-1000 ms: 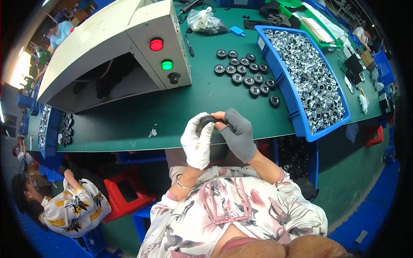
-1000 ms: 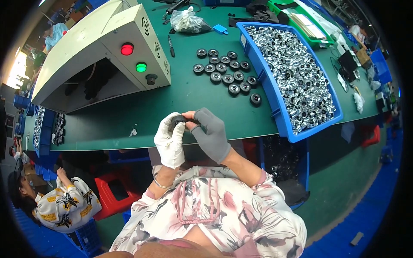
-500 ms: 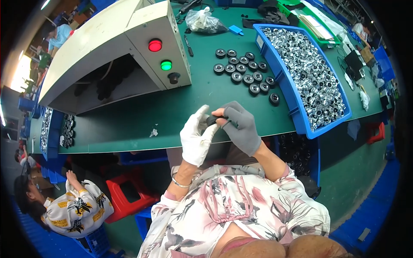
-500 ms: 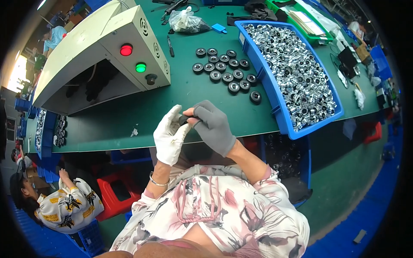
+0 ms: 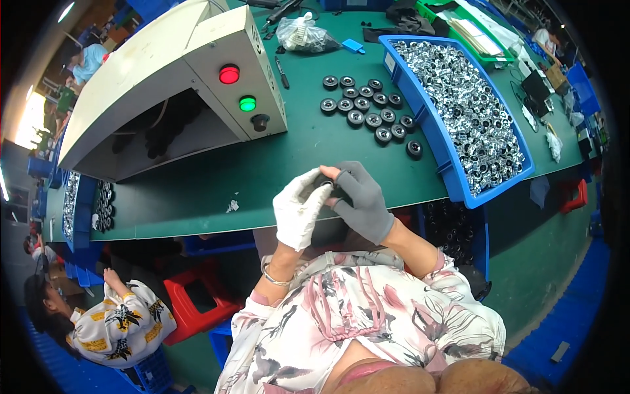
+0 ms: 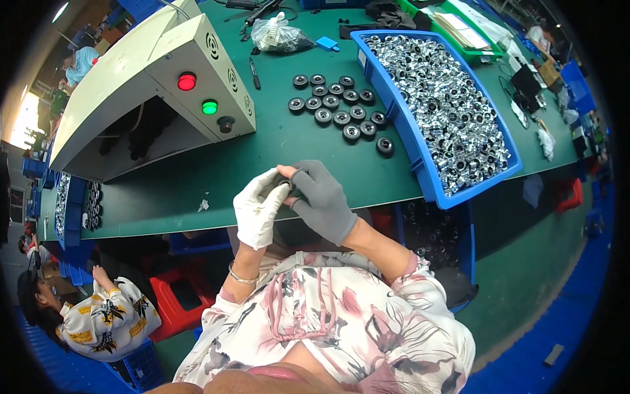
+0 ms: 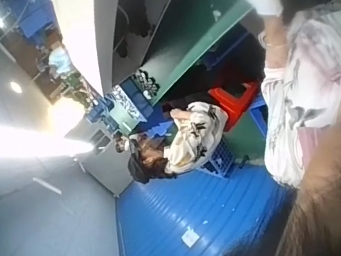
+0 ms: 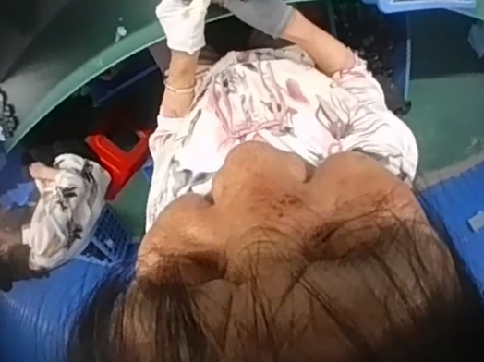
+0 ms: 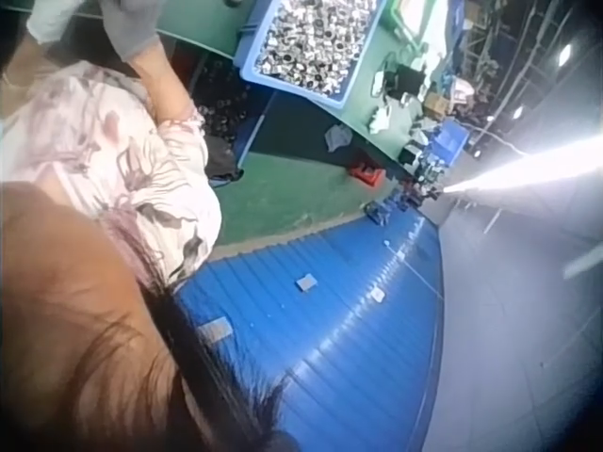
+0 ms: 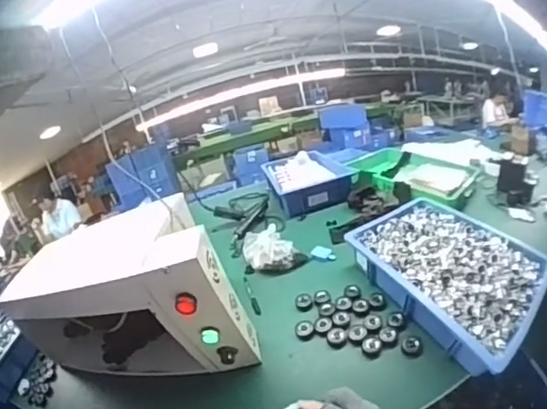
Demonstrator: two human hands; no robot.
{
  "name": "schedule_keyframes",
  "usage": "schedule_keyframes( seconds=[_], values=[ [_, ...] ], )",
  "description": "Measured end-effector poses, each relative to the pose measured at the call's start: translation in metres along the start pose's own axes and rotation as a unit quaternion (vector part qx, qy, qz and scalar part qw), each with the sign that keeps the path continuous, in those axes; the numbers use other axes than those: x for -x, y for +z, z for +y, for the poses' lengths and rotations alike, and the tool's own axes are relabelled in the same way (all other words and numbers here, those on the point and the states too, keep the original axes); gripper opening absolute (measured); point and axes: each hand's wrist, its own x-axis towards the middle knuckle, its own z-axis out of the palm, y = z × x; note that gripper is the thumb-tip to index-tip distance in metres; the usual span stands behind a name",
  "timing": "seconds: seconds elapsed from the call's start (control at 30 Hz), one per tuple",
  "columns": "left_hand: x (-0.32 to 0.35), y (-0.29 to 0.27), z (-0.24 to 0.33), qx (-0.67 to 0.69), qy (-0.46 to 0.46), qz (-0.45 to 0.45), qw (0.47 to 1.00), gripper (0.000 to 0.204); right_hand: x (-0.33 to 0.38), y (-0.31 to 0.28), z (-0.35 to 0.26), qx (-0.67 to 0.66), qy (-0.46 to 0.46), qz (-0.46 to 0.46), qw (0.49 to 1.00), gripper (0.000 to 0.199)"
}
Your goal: Manually assembling bearings by inserting small metal components into a circular plastic housing at a factory workbench.
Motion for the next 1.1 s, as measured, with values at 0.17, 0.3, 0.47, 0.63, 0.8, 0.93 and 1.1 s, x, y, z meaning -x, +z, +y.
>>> schedule_keyframes(
  seconds=[0.17, 0.3, 0.47, 0.63, 0.8, 0.93, 1.1],
  values=[
    [0.007, 0.005, 0.0, 0.191, -0.074, 0.016, 0.979, 0.035, -0.007, -0.004, -0.002, 0.121, -0.088, -0.013, 0.989, 0.052],
    [0.011, 0.005, 0.001, 0.344, -0.191, -0.064, 0.917, 0.034, -0.007, -0.002, -0.007, 0.041, 0.025, -0.028, 0.998, 0.045],
    [0.011, 0.003, -0.005, 0.345, -0.182, -0.103, 0.915, 0.04, -0.004, 0.0, 0.0, 0.062, -0.004, -0.018, 0.998, 0.042],
    [0.013, 0.001, -0.012, 0.351, -0.167, -0.106, 0.915, 0.039, -0.006, 0.0, -0.006, 0.039, -0.016, -0.026, 0.999, 0.043],
    [0.02, 0.02, 0.011, 0.389, -0.198, -0.06, 0.898, 0.039, -0.003, -0.005, -0.004, 0.097, -0.072, -0.009, 0.993, 0.046],
    [0.014, 0.017, 0.01, 0.315, -0.14, -0.094, 0.934, 0.034, 0.0, -0.003, -0.003, 0.064, -0.045, -0.008, 0.997, 0.047],
    [0.011, 0.021, 0.009, -0.04, 0.026, -0.023, 0.999, 0.043, -0.001, -0.008, 0.0, 0.137, -0.163, 0.04, 0.976, 0.047]
  ],
)
